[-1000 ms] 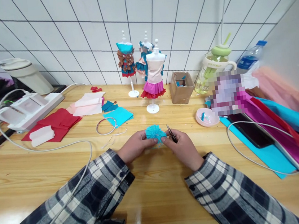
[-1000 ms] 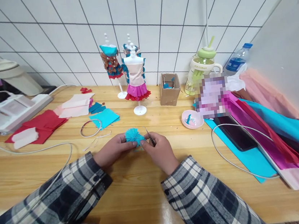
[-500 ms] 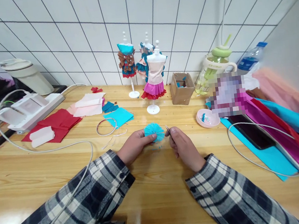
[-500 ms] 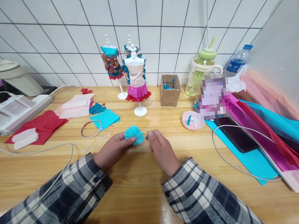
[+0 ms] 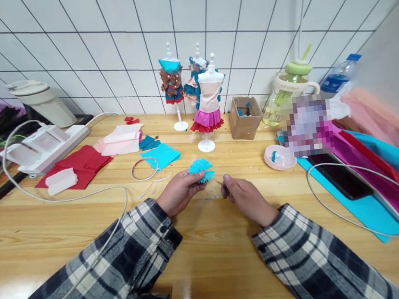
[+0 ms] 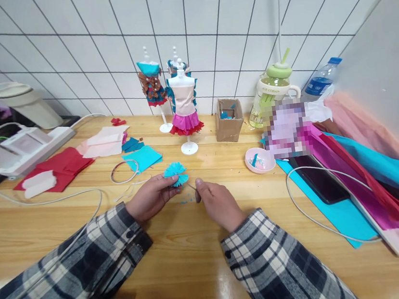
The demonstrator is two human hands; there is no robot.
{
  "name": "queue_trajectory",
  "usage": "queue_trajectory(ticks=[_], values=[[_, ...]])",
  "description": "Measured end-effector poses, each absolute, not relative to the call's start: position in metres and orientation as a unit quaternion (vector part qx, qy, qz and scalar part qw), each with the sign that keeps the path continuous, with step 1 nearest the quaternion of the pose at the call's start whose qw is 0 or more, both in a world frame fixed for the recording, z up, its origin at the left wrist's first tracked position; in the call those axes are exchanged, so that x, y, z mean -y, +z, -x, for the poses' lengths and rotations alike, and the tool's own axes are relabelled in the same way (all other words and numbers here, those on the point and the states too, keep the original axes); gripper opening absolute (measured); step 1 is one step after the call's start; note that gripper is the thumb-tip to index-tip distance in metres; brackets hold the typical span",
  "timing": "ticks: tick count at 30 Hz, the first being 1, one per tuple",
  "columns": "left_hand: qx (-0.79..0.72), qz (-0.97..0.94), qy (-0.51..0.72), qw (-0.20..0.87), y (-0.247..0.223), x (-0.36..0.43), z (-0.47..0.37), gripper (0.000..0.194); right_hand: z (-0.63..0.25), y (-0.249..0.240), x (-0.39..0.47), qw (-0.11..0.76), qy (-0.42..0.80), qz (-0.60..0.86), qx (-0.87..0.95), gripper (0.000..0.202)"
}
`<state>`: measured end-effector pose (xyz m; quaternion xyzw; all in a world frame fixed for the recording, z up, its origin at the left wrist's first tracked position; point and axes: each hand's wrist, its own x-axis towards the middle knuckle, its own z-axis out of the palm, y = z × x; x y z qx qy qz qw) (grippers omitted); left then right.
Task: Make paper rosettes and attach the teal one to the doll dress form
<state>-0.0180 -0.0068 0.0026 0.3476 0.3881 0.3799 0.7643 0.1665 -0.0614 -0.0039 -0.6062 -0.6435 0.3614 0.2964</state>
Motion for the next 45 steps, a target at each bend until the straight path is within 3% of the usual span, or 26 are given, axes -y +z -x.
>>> queue_trajectory(ticks=[4, 45], values=[[-0.387, -0.377, 0.357, 0.762, 0.001, 0.007, 0.018, 0.023, -0.165, -0.003, 0.063, 0.258, 0.351, 0.599, 0.672, 0.06], [-0.372, -0.474, 0.326, 0.728, -0.008, 0.007, 0.017, 0.028, -0.166, -0.005, 0.06, 0.233, 0.322, 0.603, 0.692, 0.054]])
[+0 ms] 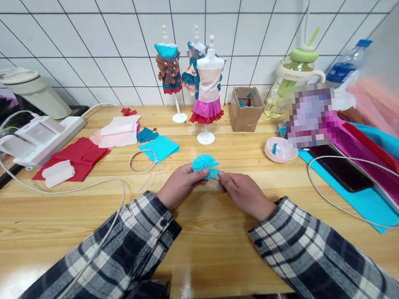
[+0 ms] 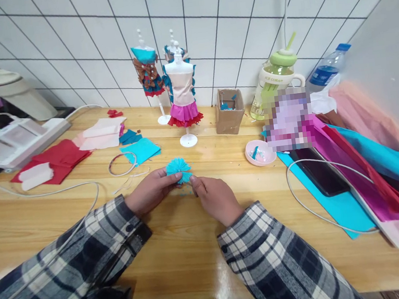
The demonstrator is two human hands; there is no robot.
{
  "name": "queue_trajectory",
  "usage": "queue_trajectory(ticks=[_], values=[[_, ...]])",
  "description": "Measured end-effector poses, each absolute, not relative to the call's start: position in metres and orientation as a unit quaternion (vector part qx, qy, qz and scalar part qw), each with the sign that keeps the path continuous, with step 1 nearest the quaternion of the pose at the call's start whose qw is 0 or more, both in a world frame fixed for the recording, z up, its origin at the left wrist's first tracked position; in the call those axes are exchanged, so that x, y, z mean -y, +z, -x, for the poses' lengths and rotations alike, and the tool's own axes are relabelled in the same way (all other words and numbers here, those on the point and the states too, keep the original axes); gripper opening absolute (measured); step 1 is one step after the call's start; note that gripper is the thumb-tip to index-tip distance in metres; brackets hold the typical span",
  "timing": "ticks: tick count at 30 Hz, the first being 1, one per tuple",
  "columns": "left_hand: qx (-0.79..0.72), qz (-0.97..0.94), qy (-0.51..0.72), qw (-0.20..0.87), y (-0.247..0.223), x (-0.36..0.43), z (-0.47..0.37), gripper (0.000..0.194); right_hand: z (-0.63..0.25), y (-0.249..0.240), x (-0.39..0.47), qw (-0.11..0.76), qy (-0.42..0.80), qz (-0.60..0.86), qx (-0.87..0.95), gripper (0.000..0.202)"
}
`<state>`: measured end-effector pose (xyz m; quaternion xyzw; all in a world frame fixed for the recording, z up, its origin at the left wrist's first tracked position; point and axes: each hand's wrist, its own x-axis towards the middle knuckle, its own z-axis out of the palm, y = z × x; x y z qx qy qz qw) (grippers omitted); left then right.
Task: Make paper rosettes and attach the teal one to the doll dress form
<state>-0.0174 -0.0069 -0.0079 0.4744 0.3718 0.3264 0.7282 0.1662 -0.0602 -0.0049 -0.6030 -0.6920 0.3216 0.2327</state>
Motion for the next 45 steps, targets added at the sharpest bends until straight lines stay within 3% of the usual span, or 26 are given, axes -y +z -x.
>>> queue_trajectory(ticks=[16, 23, 27, 36, 41, 45], values=[[-0.376, -0.446, 0.336, 0.74, -0.006, 0.008, 0.016, 0.03, -0.166, -0.005, 0.059, 0.238, 0.314, 0.6, 0.696, 0.052], [-0.373, -0.42, 0.352, 0.749, -0.004, 0.007, 0.016, 0.027, -0.165, -0.001, 0.062, 0.288, 0.363, 0.595, 0.657, 0.056], [-0.377, -0.458, 0.345, 0.728, -0.006, 0.008, 0.016, 0.03, -0.161, 0.002, 0.063, 0.339, 0.402, 0.594, 0.608, 0.038], [-0.387, -0.406, 0.373, 0.739, -0.002, 0.01, 0.014, 0.029, -0.16, 0.007, 0.063, 0.256, 0.388, 0.617, 0.635, 0.02], [-0.395, -0.378, 0.39, 0.741, 0.001, 0.011, 0.014, 0.027, -0.165, 0.007, 0.061, 0.306, 0.445, 0.596, 0.594, 0.018], [-0.373, -0.433, 0.362, 0.737, -0.002, 0.01, 0.015, 0.029, -0.162, 0.007, 0.063, 0.374, 0.434, 0.595, 0.564, 0.032]])
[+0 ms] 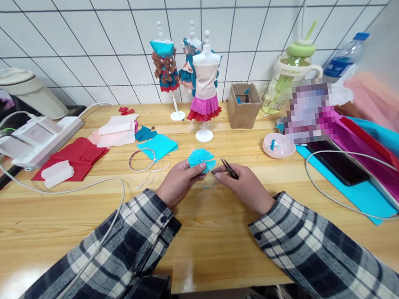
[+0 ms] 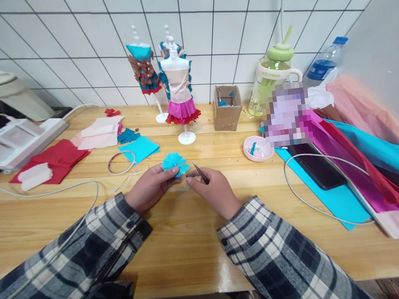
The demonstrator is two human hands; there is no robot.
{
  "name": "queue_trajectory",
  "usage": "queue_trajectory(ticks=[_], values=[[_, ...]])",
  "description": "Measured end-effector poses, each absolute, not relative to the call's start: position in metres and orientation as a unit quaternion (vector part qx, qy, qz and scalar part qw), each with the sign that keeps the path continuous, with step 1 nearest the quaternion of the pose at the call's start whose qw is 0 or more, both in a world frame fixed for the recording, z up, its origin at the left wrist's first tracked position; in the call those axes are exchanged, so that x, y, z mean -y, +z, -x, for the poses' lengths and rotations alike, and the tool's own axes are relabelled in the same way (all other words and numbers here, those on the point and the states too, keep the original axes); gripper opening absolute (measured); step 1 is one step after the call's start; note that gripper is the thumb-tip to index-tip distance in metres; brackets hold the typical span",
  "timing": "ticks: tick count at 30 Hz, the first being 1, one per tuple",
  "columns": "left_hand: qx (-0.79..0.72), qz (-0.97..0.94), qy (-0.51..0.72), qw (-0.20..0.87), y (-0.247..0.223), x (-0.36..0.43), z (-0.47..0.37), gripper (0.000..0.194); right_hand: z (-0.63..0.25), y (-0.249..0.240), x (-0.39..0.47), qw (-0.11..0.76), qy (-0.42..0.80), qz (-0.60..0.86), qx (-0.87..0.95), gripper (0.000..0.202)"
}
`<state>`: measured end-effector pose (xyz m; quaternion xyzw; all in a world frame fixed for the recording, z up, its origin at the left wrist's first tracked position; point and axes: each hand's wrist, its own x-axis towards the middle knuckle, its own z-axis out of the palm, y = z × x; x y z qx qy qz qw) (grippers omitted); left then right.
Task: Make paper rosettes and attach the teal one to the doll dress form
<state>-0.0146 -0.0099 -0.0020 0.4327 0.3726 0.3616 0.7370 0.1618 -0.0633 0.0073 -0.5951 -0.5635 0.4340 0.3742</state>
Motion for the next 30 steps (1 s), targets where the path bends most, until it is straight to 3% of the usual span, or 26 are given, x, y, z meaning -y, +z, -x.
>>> queue_trajectory(ticks=[5, 13, 20, 30], values=[[-0.349, -0.496, 0.325, 0.726, -0.0039, 0.0105, 0.0147, 0.038, -0.1579, 0.0052, 0.0645, 0.389, 0.403, 0.613, 0.557, 0.036], [-0.377, -0.446, 0.366, 0.724, -0.0043, 0.0097, 0.0133, 0.029, -0.1641, -0.0006, 0.0617, 0.388, 0.413, 0.613, 0.55, 0.024], [-0.347, -0.486, 0.339, 0.727, -0.0061, 0.0098, 0.0152, 0.031, -0.1599, 0.0012, 0.0647, 0.4, 0.429, 0.604, 0.539, 0.039], [-0.364, -0.466, 0.363, 0.72, -0.0056, 0.0104, 0.0137, 0.027, -0.1618, -0.0012, 0.0635, 0.385, 0.403, 0.624, 0.548, 0.029]])
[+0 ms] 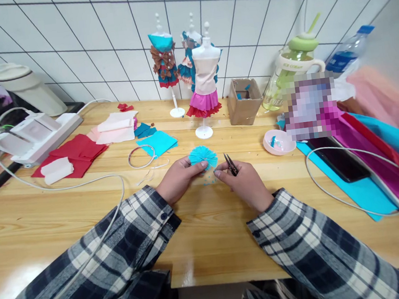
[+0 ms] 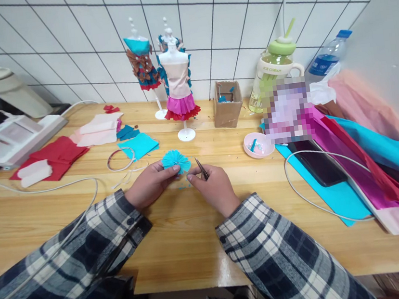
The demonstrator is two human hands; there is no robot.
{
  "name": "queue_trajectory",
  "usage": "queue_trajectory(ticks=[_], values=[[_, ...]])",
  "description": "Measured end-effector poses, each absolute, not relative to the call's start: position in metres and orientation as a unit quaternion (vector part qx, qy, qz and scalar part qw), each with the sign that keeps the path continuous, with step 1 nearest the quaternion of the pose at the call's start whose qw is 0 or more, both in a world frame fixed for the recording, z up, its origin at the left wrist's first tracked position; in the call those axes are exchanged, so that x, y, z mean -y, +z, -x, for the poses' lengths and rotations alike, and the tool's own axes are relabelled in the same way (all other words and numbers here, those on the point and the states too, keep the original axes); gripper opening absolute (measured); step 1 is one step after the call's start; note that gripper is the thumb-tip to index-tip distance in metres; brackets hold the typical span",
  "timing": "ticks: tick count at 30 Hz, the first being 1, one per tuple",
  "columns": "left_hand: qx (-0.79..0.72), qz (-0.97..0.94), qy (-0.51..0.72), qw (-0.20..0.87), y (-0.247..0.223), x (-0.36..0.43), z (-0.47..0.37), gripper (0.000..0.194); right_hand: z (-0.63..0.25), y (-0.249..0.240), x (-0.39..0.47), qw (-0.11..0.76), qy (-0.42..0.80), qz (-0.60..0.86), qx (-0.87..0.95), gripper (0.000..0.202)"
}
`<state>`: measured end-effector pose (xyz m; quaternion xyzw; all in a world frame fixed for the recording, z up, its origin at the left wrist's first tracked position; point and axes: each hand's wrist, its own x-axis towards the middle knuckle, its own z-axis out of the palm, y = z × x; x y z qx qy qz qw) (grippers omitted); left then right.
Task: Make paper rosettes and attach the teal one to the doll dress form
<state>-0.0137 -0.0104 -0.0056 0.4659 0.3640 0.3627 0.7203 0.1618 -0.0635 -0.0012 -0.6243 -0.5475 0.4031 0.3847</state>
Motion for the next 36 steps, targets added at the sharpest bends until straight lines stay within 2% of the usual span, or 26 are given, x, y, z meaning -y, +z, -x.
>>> queue_trajectory(ticks=[7, 16, 23, 27, 30, 36], values=[[-0.354, -0.475, 0.345, 0.728, -0.004, 0.01, 0.015, 0.028, -0.163, -0.001, 0.063, 0.422, 0.474, 0.583, 0.507, 0.043], [-0.358, -0.579, 0.28, 0.677, 0.002, 0.012, 0.016, 0.035, -0.164, -0.002, 0.062, 0.46, 0.412, 0.606, 0.501, 0.029], [-0.373, -0.575, 0.271, 0.676, 0.002, 0.012, 0.016, 0.031, -0.162, -0.001, 0.062, 0.448, 0.406, 0.611, 0.511, 0.029], [-0.383, -0.501, 0.315, 0.709, -0.001, 0.011, 0.016, 0.031, -0.162, 0.002, 0.064, 0.449, 0.441, 0.595, 0.5, 0.035], [-0.396, -0.433, 0.35, 0.73, -0.002, 0.009, 0.016, 0.031, -0.162, 0.0, 0.066, 0.409, 0.476, 0.589, 0.51, 0.041], [-0.388, -0.392, 0.365, 0.75, -0.001, 0.008, 0.016, 0.029, -0.155, -0.007, 0.072, 0.336, 0.535, 0.538, 0.558, 0.04]])
